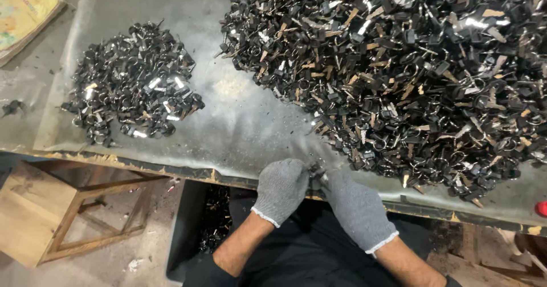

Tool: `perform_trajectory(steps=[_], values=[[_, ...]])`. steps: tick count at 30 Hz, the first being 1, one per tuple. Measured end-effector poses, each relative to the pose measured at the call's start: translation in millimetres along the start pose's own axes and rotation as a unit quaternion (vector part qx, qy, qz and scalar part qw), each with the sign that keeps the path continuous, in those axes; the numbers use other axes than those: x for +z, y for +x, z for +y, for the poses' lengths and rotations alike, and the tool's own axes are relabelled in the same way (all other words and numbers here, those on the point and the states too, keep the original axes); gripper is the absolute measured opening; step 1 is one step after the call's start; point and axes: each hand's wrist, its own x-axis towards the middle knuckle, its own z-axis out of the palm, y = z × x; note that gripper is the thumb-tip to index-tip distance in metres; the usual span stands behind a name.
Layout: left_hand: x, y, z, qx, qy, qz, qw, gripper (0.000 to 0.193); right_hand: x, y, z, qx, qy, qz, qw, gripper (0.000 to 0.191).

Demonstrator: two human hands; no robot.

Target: The person wearing gray gloves picks small black metal clips one at a time from a large pile on a metal workbench, briefly handles each piece, and places it onto a separate smaller pile on the left side of the table. The sorting continues steadily throughout the episode.

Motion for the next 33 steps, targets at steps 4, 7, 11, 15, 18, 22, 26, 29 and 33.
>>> perform_trajectory(steps=[4,7,11,15,18,22,26,29,33], values=[[1.5,0.1,3.5,-0.019,0.000,-0.022,1.000,0.013,2.2,3.5,-11.7,0.042,-0.071,-0.042,0.996,0.034],[0.9,0.2,5.1,0.022,0.013,-0.005,1.000,0.009,-2.3,15.7,-10.3,0.053,-0.064,-0.089,0.993,0.042],[-0.8,0.9,4.7,-0.027,-0.005,-0.025,0.999,0.011,-17.7,27.6,-5.2,0.017,0.047,-0.091,0.995,0.057],[-2.2,5.2,9.1,-0.032,0.023,-0.036,0.999,0.020,-23.4,29.0,-14.9,0.112,-0.016,-0.113,0.987,0.071],[-14.7,8.9,10.9,-0.031,0.014,-0.013,0.999,0.020,-24.4,27.2,-13.7,0.043,-0.049,-0.089,0.994,0.054],[-44.3,11.7,5.8,-0.030,0.079,0.198,0.976,0.009,-20.0,19.8,3.1,0.068,0.020,-0.058,0.996,0.047],[-29.9,32.7,18.1,0.059,-0.066,0.137,0.987,0.008,6.3,11.1,3.3,0.051,-0.047,-0.004,0.998,0.053],[2.2,70.3,22.1,0.095,-0.022,-0.007,0.995,0.024,19.3,9.7,3.6,-0.014,-0.113,-0.013,0.993,0.037],[15.2,79.8,14.8,0.107,-0.082,-0.056,0.989,0.028,9.7,6.5,15.5,-0.020,0.011,0.028,0.999,0.053]])
